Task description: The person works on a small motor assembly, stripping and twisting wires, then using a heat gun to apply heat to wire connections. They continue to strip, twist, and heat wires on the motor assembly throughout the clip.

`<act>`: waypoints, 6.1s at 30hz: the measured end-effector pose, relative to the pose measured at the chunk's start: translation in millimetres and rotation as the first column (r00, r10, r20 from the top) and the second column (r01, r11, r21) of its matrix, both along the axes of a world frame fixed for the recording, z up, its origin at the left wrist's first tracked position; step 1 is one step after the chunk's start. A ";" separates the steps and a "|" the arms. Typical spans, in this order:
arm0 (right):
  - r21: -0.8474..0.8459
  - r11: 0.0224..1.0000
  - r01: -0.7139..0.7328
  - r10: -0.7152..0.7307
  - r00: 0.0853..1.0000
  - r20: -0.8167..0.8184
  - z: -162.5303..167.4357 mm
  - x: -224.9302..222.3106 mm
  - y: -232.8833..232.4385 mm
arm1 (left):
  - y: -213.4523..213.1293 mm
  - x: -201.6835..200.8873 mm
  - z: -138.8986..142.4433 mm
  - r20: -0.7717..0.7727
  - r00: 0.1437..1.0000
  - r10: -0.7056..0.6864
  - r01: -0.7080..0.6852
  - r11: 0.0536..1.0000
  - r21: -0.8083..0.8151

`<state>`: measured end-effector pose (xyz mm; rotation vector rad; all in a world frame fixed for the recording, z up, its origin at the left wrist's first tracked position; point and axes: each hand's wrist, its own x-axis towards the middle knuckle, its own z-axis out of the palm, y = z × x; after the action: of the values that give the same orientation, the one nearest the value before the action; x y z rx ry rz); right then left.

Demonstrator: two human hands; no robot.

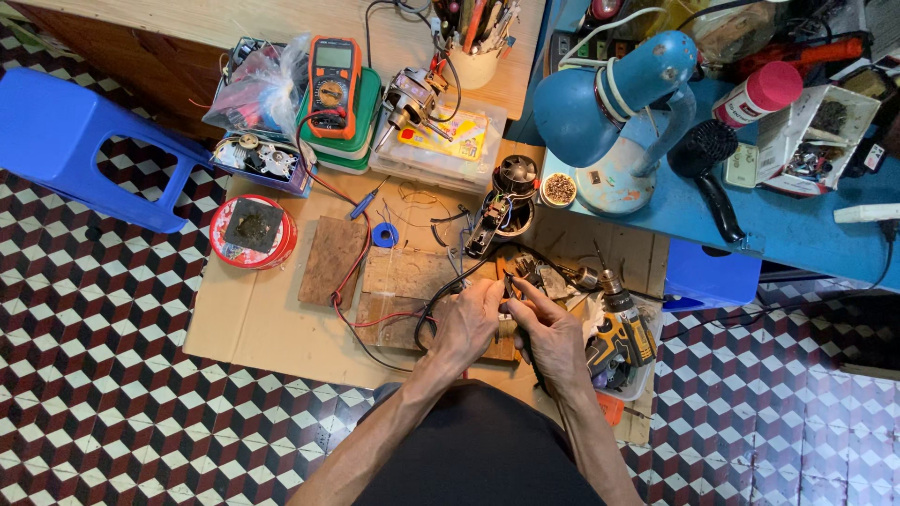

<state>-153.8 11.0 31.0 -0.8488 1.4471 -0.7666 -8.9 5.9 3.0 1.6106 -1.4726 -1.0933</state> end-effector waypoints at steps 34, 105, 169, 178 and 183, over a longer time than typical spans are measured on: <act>0.093 0.954 -0.286 0.294 0.951 -0.096 34.4 5.2 -11.4 | 10.9 22.8 17.5 -0.007 0.999 0.047 -0.046 0.985 0.167; -0.301 0.883 0.359 -0.461 0.783 -0.419 -14.5 -97.1 -41.3 | -25.9 16.7 -15.3 -0.183 0.976 -0.117 0.178 0.913 0.367; 0.130 0.942 0.309 -0.331 0.795 0.508 -62.4 5.3 -66.0 | -32.5 13.4 -13.3 -0.666 0.667 0.334 0.016 0.887 0.461; 0.059 0.958 0.279 -0.280 0.877 0.390 -60.8 8.7 -66.3 | -32.2 15.4 -18.9 -0.653 0.659 0.374 0.025 0.857 0.515; 0.056 0.952 0.300 -0.298 0.874 0.383 -67.8 6.5 -65.8 | -34.0 16.9 -20.9 -0.679 0.583 0.446 0.074 0.803 0.591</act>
<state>-147.3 -54.8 -36.8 -0.4411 1.2284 -1.1059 8.1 -28.1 -17.9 1.2563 -0.3319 -1.9096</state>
